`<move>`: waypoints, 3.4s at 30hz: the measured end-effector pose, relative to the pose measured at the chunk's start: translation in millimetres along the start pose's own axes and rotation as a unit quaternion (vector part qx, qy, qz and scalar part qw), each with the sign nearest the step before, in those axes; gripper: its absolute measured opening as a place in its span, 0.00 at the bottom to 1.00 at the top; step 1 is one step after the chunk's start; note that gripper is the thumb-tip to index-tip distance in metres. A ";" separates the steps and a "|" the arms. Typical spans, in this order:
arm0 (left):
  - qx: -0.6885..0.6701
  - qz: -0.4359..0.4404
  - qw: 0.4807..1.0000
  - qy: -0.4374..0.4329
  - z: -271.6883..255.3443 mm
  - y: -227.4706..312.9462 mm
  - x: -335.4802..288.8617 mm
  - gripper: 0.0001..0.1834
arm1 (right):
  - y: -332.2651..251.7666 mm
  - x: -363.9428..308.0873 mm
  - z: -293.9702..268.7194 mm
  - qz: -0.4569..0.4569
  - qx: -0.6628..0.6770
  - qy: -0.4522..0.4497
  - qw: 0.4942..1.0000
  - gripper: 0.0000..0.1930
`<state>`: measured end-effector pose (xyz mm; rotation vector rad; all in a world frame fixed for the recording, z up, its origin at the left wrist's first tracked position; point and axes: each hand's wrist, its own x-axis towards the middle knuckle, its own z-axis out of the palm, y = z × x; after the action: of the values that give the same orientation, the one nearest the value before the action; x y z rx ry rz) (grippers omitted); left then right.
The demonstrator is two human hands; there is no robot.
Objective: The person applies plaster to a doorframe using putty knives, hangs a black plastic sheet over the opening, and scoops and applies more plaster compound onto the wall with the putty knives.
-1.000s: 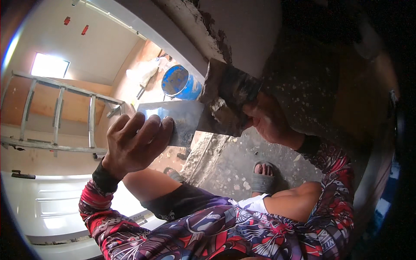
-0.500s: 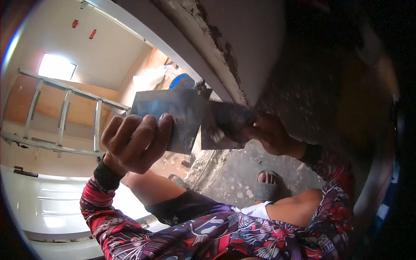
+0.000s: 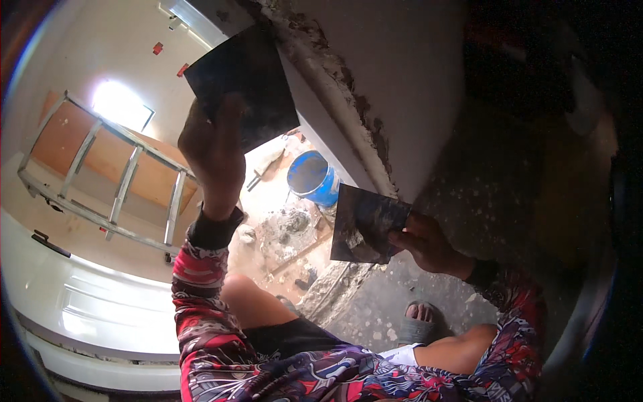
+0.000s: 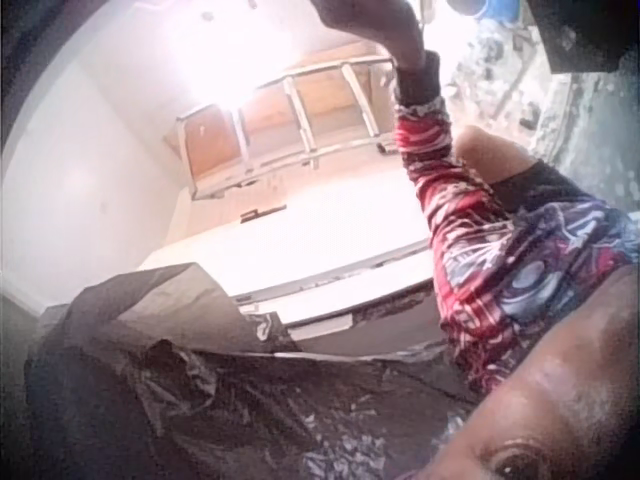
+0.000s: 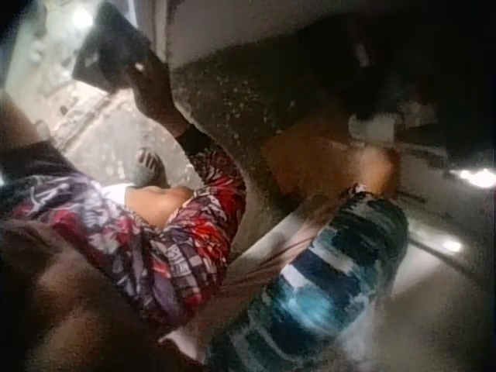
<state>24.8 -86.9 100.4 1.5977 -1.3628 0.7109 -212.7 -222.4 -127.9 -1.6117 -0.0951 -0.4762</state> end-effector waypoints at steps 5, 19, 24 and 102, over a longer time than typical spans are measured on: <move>-0.030 0.017 0.997 0.073 31.0 7.1 1.9 0.08 | -0.8 -3.2 -4.1 0.011 0.032 0.005 0.999 0.21; 0.276 0.034 0.959 0.048 7.6 6.1 3.3 0.13 | -12.5 -7.0 -5.8 -0.023 0.021 0.018 0.999 0.19; 0.261 0.063 0.963 0.018 -26.0 23.0 8.9 0.21 | 7.9 -13.2 -7.1 0.009 0.049 0.016 0.999 0.21; 0.135 0.279 0.879 -0.361 -14.2 45.5 -93.0 0.17 | -17.4 14.6 -12.4 0.142 0.141 0.059 0.978 0.19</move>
<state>-38.8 -31.9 38.4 1.7859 -2.4294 0.6743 -208.4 -235.7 -106.1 -1.2893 0.1507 -0.3179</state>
